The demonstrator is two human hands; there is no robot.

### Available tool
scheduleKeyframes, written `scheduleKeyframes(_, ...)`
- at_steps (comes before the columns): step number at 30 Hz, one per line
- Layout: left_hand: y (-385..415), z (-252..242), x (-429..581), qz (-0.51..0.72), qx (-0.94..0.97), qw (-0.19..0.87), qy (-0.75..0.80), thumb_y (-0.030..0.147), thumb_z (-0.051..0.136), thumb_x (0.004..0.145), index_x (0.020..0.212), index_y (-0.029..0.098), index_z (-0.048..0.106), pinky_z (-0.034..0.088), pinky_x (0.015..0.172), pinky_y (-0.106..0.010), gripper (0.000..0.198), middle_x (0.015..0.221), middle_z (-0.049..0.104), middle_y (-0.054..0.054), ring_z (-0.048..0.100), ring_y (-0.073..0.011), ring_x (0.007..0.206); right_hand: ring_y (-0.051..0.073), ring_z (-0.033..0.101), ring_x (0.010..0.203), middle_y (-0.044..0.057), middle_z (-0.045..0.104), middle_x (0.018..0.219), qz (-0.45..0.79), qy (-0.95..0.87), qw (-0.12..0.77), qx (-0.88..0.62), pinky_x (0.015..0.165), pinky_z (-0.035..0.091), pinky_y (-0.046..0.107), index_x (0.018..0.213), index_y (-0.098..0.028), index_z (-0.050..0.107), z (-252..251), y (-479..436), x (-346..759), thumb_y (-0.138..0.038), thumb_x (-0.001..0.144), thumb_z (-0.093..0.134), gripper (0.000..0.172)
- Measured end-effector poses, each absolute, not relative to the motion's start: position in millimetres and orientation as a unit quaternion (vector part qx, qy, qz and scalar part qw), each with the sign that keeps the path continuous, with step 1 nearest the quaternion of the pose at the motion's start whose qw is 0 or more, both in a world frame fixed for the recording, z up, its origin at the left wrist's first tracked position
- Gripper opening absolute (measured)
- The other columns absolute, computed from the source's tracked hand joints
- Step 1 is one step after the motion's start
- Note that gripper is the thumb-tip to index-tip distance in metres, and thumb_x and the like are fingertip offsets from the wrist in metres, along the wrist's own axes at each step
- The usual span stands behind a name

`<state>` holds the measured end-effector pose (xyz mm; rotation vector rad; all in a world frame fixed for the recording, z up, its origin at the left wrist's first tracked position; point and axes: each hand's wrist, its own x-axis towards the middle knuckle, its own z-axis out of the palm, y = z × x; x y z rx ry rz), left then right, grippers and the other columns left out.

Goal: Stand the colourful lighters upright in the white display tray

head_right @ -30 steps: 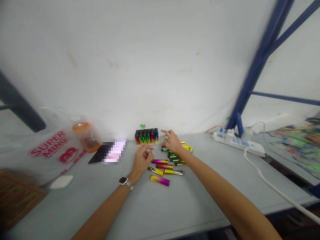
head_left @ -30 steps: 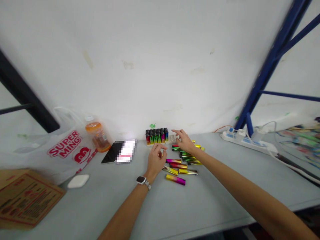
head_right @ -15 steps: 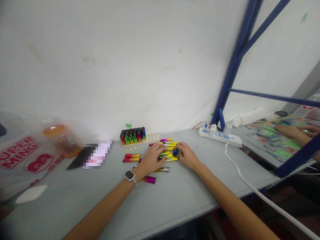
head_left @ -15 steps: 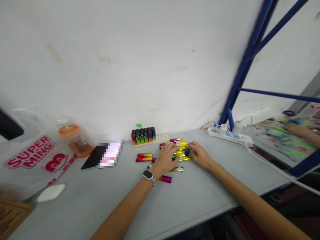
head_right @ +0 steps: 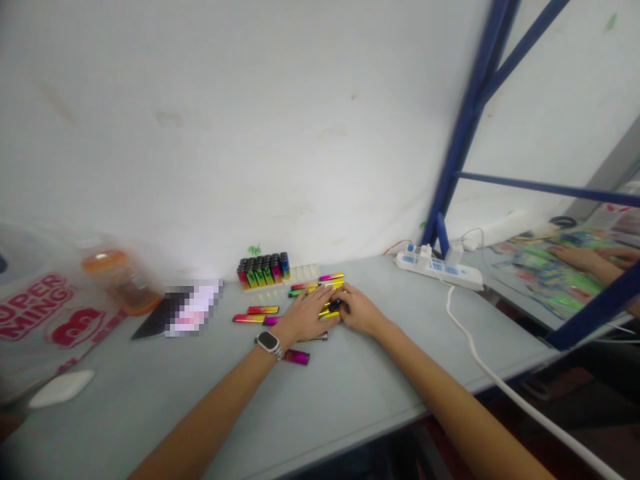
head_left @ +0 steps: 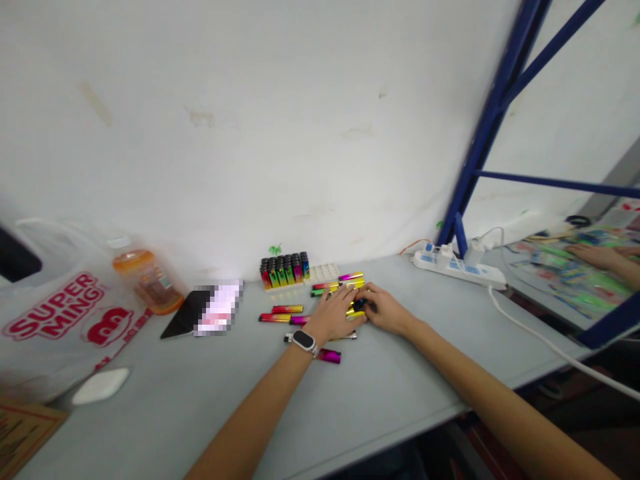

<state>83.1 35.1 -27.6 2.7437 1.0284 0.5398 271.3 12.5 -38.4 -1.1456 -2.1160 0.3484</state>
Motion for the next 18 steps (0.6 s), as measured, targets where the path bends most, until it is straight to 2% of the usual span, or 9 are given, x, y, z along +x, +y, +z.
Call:
scheduleKeyframes(3,33,-27,69,0.189,0.917,0.077,0.344,0.053,0.055,0.086,0.143,0.021,0.041,0.023,0.116,-0.051,0.067,0.150,0.043,-0.013,0.035,-0.0279,0.141,0.021,0.060,0.104,0.009,0.062,0.114,0.132,-0.837,0.293,-0.443,0.096,0.046,0.034,0.110,-0.019,0.068,-31,16,264,0.001,0.069,0.050,0.050)
scheduleKeyframes(7,32,-27,54,0.198,0.917,0.073,0.337,0.052,0.057,0.086,0.142,0.024,0.042,0.024,0.116,-0.048,0.065,0.148,0.046,-0.011,0.037,-0.0257,0.140,0.022,0.062,0.093,0.008,0.066,0.104,0.096,-0.851,0.227,-0.463,0.084,0.048,0.032,0.099,-0.019,0.070,-21,23,256,-0.005,0.068,0.059,0.035)
scheduleKeyframes(9,32,-27,49,0.211,0.917,0.075,0.331,0.052,0.057,0.086,0.142,0.025,0.042,0.024,0.117,-0.048,0.063,0.147,0.046,-0.011,0.038,-0.0252,0.140,0.023,0.062,0.095,0.008,0.068,0.103,0.083,-0.864,0.224,-0.443,0.086,0.047,0.033,0.098,-0.020,0.070,-18,26,252,-0.007,0.072,0.062,0.030)
scheduleKeyframes(13,33,-22,42,0.272,0.896,0.092,0.338,0.051,0.061,0.084,0.135,0.025,0.048,0.029,0.115,-0.048,0.058,0.140,0.053,-0.010,0.044,-0.0260,0.134,0.024,0.057,0.107,0.010,0.067,0.112,0.070,-0.865,0.287,-0.405,0.096,0.041,0.039,0.113,-0.022,0.067,-15,29,242,-0.016,0.084,0.060,0.030)
scheduleKeyframes(18,34,-7,30,0.372,0.849,0.142,0.348,0.039,0.057,0.090,0.129,0.022,0.053,0.038,0.110,-0.044,0.043,0.130,0.059,-0.010,0.052,-0.0239,0.124,0.021,0.059,0.096,0.008,0.068,0.104,0.143,-0.804,0.413,-0.403,0.089,0.044,0.036,0.112,-0.019,0.062,-13,28,213,-0.024,0.091,0.053,0.023)
